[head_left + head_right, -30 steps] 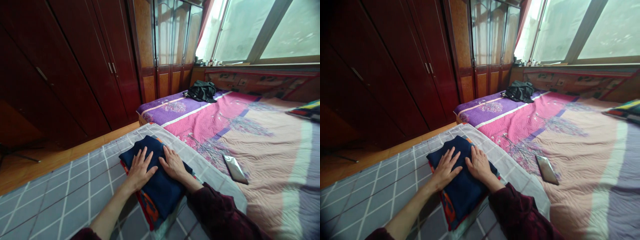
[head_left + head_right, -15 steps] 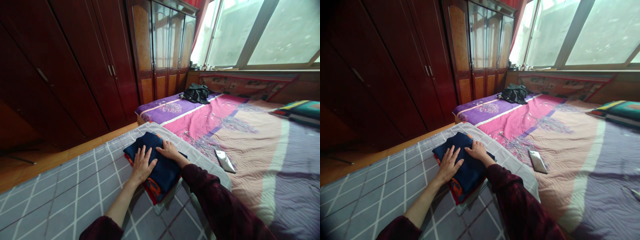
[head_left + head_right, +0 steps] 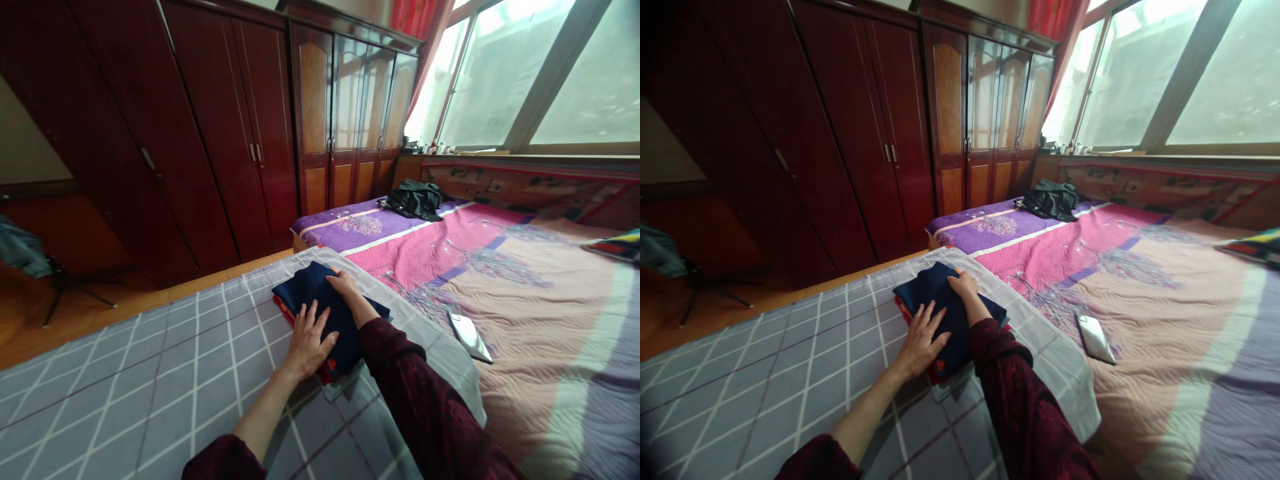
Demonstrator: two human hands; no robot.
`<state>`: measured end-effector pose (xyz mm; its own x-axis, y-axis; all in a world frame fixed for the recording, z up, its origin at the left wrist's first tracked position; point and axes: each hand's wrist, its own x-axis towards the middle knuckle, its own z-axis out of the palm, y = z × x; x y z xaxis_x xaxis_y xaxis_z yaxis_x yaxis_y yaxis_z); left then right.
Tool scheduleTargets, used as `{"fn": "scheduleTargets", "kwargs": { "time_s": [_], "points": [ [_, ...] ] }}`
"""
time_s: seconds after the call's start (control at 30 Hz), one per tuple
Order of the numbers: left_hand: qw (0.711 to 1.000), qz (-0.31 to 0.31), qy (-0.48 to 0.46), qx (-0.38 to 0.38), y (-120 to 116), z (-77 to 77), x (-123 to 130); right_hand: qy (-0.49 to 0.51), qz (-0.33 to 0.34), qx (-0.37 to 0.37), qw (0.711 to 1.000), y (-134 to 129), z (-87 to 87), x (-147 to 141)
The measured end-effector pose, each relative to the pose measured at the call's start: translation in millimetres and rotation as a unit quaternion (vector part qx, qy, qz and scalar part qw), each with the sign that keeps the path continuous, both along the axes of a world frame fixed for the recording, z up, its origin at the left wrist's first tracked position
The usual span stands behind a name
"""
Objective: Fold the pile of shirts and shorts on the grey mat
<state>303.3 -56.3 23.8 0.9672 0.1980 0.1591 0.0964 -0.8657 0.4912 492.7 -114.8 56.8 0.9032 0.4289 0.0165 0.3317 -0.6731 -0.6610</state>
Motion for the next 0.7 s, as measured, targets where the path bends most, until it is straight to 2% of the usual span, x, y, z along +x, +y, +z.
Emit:
{"fn": "scheduleTargets", "kwargs": {
  "time_s": [0.13,0.3,0.43,0.6,0.7],
  "points": [
    [1.000,0.012,-0.010,-0.014,1,-7.8,-14,-0.037,0.019,-0.078,0.996,-20,-8.9,-7],
    [0.999,0.027,-0.029,-0.027,3,-15.5,-24,-0.083,0.029,-0.132,0.987,-53,-22.5,-21],
    [0.996,0.056,-0.048,-0.043,4,-19.1,-29,-0.112,0.005,-0.140,0.984,-67,-27.8,-27],
    [0.988,0.111,-0.063,-0.082,6,-23.7,-32,-0.146,-0.028,-0.130,0.980,-67,-29.8,-29],
    [0.989,0.101,-0.091,-0.057,6,-23.7,-32,-0.154,-0.041,-0.122,0.980,-65,-31.3,-29]
  ]
}}
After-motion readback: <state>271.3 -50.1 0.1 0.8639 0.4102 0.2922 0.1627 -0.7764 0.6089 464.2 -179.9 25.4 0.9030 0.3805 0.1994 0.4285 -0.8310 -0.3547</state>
